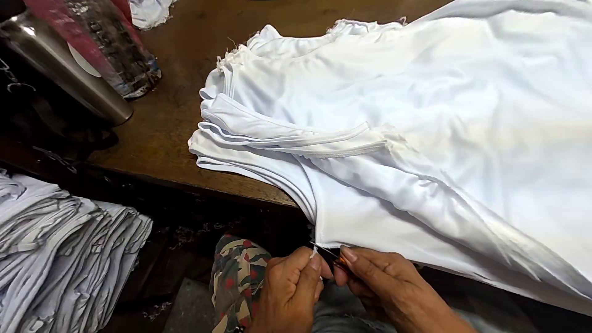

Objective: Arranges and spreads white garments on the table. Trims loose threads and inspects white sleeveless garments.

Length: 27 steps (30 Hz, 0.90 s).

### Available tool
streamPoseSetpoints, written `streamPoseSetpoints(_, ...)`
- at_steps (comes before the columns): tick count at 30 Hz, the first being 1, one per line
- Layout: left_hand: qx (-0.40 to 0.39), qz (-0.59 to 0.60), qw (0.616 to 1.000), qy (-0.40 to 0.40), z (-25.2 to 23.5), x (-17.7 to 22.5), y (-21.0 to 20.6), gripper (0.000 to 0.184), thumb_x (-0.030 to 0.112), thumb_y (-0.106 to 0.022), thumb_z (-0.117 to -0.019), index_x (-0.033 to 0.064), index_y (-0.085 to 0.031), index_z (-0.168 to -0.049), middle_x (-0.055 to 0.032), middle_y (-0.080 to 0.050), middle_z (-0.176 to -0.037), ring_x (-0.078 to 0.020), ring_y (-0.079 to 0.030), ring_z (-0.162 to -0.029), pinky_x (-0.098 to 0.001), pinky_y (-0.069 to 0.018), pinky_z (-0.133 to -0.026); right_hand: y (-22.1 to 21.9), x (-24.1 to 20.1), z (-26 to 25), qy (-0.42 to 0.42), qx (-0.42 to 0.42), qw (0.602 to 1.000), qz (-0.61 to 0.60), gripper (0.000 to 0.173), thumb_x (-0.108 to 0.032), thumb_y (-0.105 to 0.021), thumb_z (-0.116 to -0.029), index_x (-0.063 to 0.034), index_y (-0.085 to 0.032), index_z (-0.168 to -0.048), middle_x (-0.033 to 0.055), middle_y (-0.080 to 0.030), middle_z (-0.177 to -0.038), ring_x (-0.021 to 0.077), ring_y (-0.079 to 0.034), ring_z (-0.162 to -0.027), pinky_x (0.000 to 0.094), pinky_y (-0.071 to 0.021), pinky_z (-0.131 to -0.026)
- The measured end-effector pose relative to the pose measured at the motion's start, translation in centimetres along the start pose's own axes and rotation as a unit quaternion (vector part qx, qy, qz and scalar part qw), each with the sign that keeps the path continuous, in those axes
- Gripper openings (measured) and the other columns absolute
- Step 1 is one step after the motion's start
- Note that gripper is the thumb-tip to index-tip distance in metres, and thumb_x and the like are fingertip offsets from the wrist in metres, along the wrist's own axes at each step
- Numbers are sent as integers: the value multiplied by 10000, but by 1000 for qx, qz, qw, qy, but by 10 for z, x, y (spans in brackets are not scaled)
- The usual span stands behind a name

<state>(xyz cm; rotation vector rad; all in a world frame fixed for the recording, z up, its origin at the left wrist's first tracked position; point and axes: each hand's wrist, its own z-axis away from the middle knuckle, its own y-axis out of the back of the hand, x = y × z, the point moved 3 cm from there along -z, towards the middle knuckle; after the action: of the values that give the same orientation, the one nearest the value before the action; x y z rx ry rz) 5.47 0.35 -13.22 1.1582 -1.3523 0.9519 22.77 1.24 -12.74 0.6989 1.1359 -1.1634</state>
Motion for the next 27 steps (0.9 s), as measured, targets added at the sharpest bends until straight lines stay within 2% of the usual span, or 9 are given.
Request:
streamPoseSetpoints(6,-19,-21,1000,-5,0,-1,0,356,158,-396,-1103,12,-661,-915,34,-508,-623,-19,-466,-509,-174,-418,-478,1,9,-4,24,31,999,31,396,-289,-426,-1095,-145,-652,-803,-99,-452,-564,-5,-347,-431,176,-278,-396)
streamPoseSetpoints(9,-58,-44,997,-2,3,-3,-1,344,165,-414,-1106,4,-666,-935,7,-528,-638,-35,-477,-528,-189,-419,-497,11,-9,9,124,20,982,140,397,-319,-415,-1115,-84,-682,-939,-59,-491,-630,16,-406,-491,205,-341,-441)
streamPoseSetpoints(11,-73,-60,996,-1,5,-7,-5,329,170,-440,-1103,7,-678,-946,-9,-555,-659,-50,-506,-548,-203,-447,-521,18,-28,14,246,86,906,335,409,-447,-523,-1067,-74,-678,-1001,-4,-574,-684,61,-505,-562,250,-420,-499)
streamPoseSetpoints(14,-99,-110,989,-20,7,-14,-19,288,143,-509,-1069,6,-712,-918,-64,-664,-786,-96,-631,-720,-256,-538,-674,10,-42,1,371,199,719,553,422,-490,-629,-945,-69,-655,-958,46,-613,-729,183,-584,-582,354,-440,-463)
streamPoseSetpoints(16,-110,-150,982,-29,8,-16,-29,230,137,-586,-1024,17,-762,-939,-105,-734,-974,-142,-698,-959,-306,-579,-865,1,-44,-13,397,216,656,604,301,-372,-630,-921,-72,-641,-902,55,-578,-723,224,-573,-571,364,-409,-441)
streamPoseSetpoints(18,-108,-176,978,-10,8,-17,-34,174,179,-659,-982,47,-770,-1000,-124,-705,-1083,-158,-684,-1016,-319,-584,-886,-3,-44,-25,396,210,633,631,180,-243,-613,-899,-74,-616,-838,60,-549,-710,236,-562,-556,363,-389,-425)
streamPoseSetpoints(21,-75,-162,984,4,7,-15,-31,205,194,-708,-951,55,-762,-1092,-99,-665,-1063,-100,-657,-882,-235,-575,-743,3,-49,-31,376,185,676,606,103,-186,-600,-837,-103,-641,-790,16,-557,-650,192,-561,-524,360,-398,-420)
streamPoseSetpoints(24,-46,-57,997,19,1,-6,-29,183,145,-687,-974,18,-757,-1086,-70,-698,-1019,-69,-663,-796,-202,-569,-638,18,-63,-37,274,120,790,536,80,-256,-657,-790,-219,-631,-724,-100,-472,-537,73,-480,-451,315,-365,-396)
streamPoseSetpoints(27,-62,131,987,62,-9,8,-38,267,108,-652,-997,-57,-668,-1206,-115,-728,-1096,-145,-720,-803,-265,-598,-568,31,-91,-42,120,11,906,406,244,-244,-761,-874,-216,-630,-670,-71,-506,-511,66,-450,-428,269,-340,-391)
